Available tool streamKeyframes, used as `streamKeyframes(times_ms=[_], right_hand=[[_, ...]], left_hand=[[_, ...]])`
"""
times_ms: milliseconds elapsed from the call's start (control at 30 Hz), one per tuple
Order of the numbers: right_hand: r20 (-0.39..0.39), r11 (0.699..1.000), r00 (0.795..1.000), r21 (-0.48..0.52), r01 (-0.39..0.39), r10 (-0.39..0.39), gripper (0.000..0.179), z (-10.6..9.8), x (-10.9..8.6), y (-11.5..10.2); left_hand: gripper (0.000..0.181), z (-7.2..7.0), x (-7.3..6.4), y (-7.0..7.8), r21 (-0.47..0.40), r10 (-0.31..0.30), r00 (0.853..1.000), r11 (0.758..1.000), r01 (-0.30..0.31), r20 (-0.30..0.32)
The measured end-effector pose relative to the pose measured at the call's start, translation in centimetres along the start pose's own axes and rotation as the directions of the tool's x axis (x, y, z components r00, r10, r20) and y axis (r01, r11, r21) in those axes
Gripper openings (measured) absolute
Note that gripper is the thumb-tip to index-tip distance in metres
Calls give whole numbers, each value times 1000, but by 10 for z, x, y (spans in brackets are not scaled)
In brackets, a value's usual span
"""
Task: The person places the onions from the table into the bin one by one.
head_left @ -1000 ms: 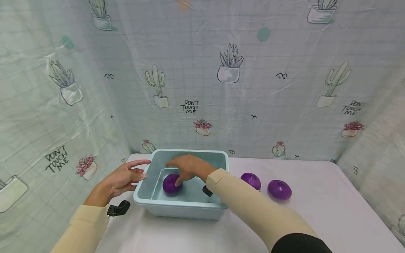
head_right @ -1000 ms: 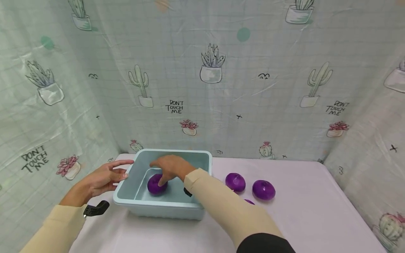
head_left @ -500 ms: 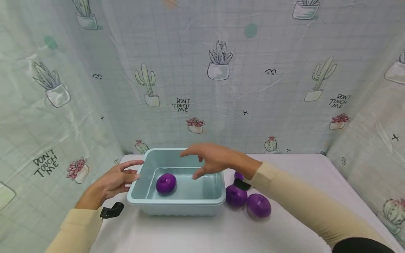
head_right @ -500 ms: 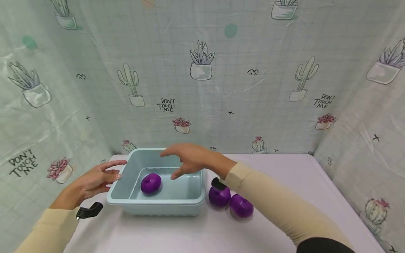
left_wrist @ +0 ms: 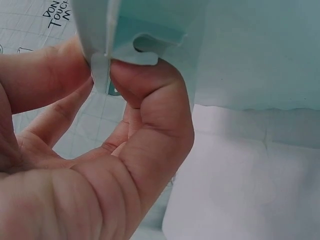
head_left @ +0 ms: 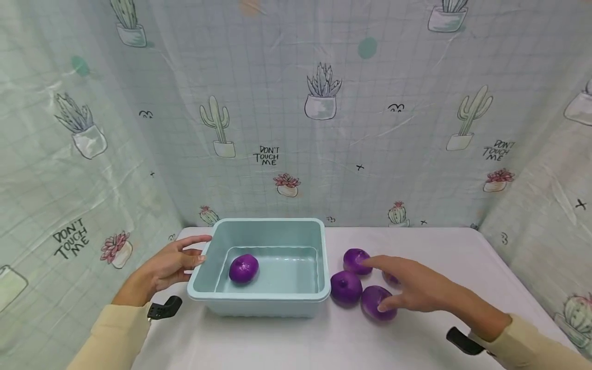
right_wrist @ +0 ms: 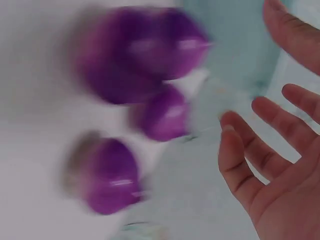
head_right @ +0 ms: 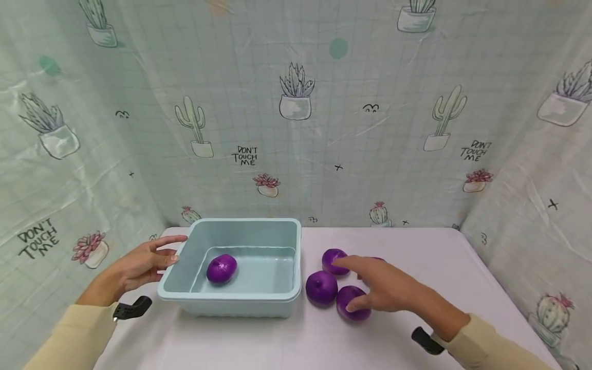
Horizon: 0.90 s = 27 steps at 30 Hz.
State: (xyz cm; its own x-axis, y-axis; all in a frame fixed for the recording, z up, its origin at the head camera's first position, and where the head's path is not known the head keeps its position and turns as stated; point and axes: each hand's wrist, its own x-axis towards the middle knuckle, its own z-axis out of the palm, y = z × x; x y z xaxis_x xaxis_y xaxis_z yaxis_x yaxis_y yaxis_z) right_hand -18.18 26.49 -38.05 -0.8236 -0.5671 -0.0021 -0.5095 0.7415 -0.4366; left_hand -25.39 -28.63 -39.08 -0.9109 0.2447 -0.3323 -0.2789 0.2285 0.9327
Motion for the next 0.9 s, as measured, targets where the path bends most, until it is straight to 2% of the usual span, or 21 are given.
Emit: streamKeyframes(times_ms=[167, 333, 567, 900], right_hand=[[-12, 995, 995, -26, -101, 100, 88, 36, -19, 33], [-60, 995, 994, -36, -94, 91, 90, 59, -21, 51], [-104, 997, 994, -77, -30, 22, 94, 74, -17, 60], [-103, 998, 994, -59, -36, 30, 89, 81, -8, 62]], left_hand=[[76, -1, -2, -2, -1, -6, 1000, 1000, 6, 5], [74, -1, -2, -3, -9, -6, 1000, 1000, 7, 24], [75, 2, -1, -3, -1, 1, 1000, 1000, -1, 14], [74, 2, -1, 3, -7, -8, 1000, 1000, 8, 26]])
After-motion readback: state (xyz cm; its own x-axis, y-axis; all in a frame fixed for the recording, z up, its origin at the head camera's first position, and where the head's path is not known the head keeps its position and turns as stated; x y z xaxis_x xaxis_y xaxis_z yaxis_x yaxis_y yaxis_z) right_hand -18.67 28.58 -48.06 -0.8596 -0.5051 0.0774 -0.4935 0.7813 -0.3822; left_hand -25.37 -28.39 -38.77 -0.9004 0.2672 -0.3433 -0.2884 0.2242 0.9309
